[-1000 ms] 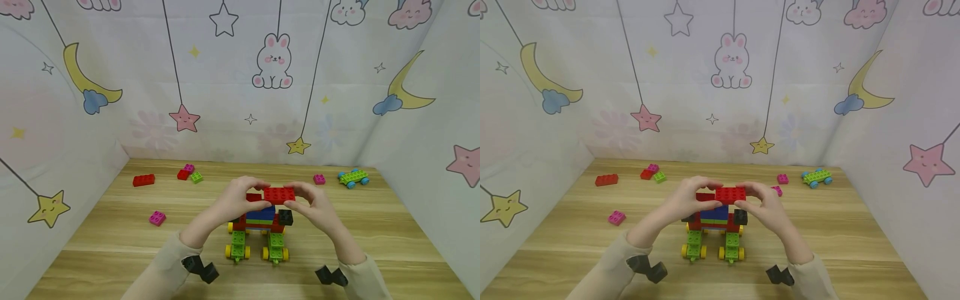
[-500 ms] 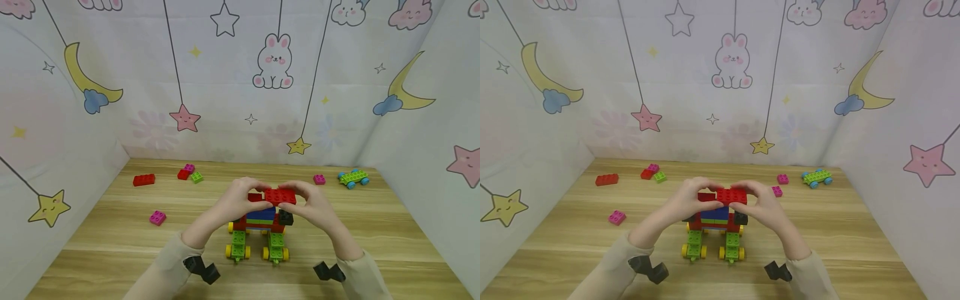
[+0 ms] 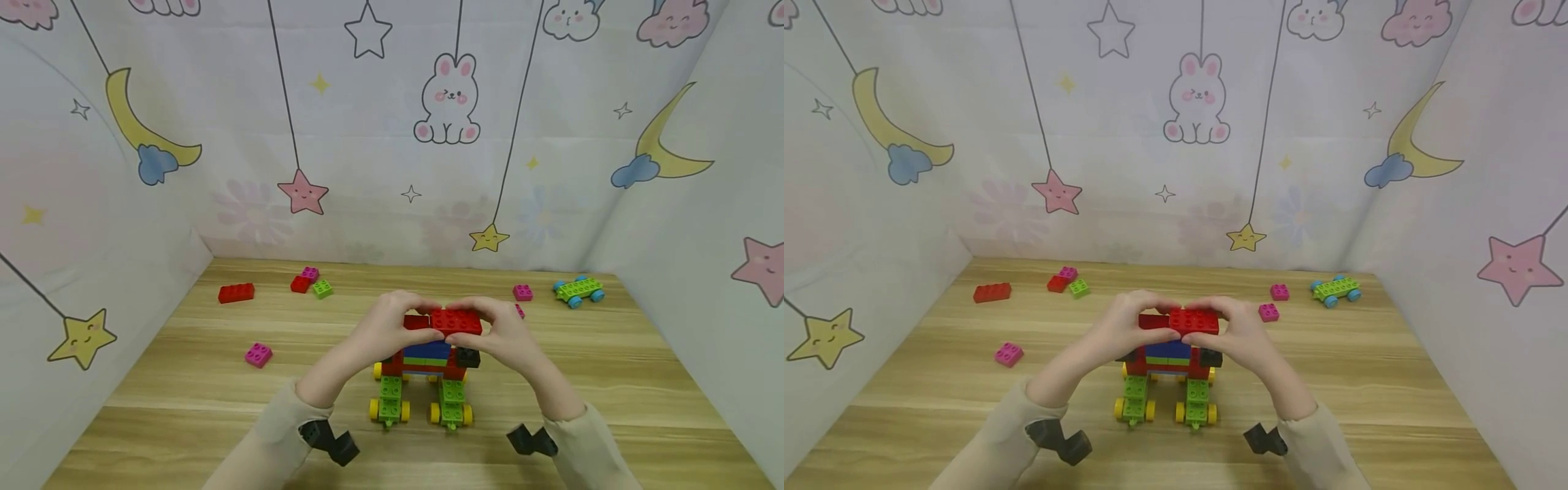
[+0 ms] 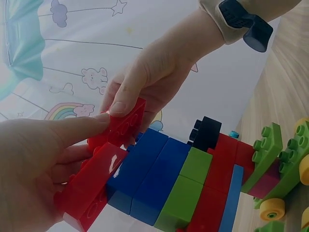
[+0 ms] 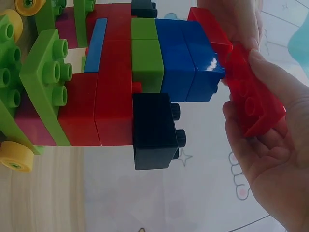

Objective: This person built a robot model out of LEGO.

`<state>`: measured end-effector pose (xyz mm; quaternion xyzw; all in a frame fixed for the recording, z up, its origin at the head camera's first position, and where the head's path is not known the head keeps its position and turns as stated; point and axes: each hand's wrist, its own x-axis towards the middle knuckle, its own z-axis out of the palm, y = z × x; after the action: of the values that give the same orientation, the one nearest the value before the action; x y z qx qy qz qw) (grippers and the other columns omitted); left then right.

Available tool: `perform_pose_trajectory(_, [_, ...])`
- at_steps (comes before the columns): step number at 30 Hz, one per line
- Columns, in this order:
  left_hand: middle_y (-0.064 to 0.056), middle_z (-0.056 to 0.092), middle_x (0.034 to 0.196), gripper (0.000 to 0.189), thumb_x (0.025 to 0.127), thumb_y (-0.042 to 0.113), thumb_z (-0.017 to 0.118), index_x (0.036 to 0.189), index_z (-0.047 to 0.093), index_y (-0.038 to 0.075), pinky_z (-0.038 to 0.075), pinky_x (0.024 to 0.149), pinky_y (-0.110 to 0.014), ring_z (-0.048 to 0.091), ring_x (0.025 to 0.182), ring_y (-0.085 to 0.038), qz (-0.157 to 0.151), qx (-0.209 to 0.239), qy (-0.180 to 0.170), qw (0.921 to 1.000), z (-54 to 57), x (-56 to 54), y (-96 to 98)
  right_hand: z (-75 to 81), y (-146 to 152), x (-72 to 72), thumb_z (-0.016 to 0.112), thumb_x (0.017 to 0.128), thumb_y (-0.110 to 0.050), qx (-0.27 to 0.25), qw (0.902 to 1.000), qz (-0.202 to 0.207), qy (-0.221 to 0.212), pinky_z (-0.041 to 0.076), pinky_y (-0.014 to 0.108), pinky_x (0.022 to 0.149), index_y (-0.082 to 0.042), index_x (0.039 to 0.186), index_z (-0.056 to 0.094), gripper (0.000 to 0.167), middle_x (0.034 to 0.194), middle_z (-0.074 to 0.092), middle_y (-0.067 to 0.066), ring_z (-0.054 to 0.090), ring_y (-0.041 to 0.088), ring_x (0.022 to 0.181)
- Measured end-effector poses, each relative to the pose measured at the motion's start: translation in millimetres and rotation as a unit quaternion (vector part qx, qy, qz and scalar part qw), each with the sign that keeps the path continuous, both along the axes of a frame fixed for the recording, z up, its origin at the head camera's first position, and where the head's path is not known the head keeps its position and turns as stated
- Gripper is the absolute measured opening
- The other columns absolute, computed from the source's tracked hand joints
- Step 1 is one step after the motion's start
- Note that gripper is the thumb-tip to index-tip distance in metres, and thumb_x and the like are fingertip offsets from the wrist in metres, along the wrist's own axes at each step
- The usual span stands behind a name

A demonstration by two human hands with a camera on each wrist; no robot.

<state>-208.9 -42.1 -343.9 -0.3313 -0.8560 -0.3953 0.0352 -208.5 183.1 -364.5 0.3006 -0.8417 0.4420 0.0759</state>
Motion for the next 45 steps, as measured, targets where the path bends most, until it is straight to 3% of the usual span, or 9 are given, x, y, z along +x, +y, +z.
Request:
perform_pose_trajectory(8, [-0.009, 0.070, 0.116, 0.042, 0.086, 0.022, 0.076, 0.123, 0.067, 0.004, 0.056, 0.090, -0.036, 0.062, 0.109, -0.024, 0.002, 0.004, -0.002, 1.0000, -2.7, -1.4, -2.0, -1.2, -2.7, 0.4, 0.078, 0.083, -0.008, 0.002, 0.9999, -0.008, 0.007, 0.055, 0.033, 0.089, -0.003, 0.117, 0.068, 0.036, 0.113, 0.071, 0.011, 0.066, 0.019, 0.095])
perform_pose_trajectory(15, [-0.011, 0.069, 0.121, 0.048, 0.083, 0.025, 0.079, 0.125, 0.066, 0.004, 0.056, 0.091, -0.037, 0.063, 0.112, -0.025, 0.009, -0.001, -0.018, 0.9998, -7.2, -2.7, -8.8, -2.1, -3.4, 1.8, 0.077, 0.083, -0.007, -0.002, 0.9999, -0.013, 0.003, 0.056, 0.029, 0.084, -0.001, 0.116, 0.068, 0.035, 0.111, 0.071, 0.013, 0.068, 0.019, 0.092])
perform_pose_trajectory(21, [-0.011, 0.068, 0.122, 0.050, 0.082, 0.023, 0.080, 0.126, 0.065, 0.003, 0.054, 0.093, -0.040, 0.063, 0.112, -0.026, 0.012, -0.015, -0.038, 0.9991, -7.5, -2.4, -14.0, -5.5, -4.2, 2.0, 0.077, 0.084, -0.009, -0.002, 0.9998, -0.014, -0.011, 0.055, 0.032, 0.090, -0.002, 0.116, 0.068, 0.035, 0.111, 0.071, 0.011, 0.068, 0.019, 0.097])
perform_pose_trajectory(32, [-0.012, 0.070, 0.117, 0.045, 0.082, 0.022, 0.080, 0.121, 0.067, 0.003, 0.057, 0.079, -0.026, 0.069, 0.094, -0.022, 0.017, -0.007, -0.040, 0.9990, -13.9, -4.6, -16.2, -8.1, -6.7, 3.0, 0.077, 0.083, -0.009, -0.001, 0.9999, -0.013, -0.010, 0.055, 0.034, 0.090, -0.003, 0.116, 0.069, 0.034, 0.112, 0.071, 0.011, 0.068, 0.019, 0.097])
perform_pose_trajectory(45, [-0.010, 0.073, 0.109, 0.039, 0.081, 0.023, 0.081, 0.114, 0.071, 0.006, 0.055, 0.073, -0.021, 0.068, 0.087, -0.018, 0.022, 0.008, -0.024, 0.9994, -18.2, -6.0, -15.1, -11.1, -9.6, 0.0, 0.075, 0.084, -0.007, -0.022, 0.9989, 0.011, -0.040, 0.057, 0.026, 0.074, -0.001, 0.118, 0.067, 0.035, 0.110, 0.070, 0.016, 0.067, 0.010, 0.083])
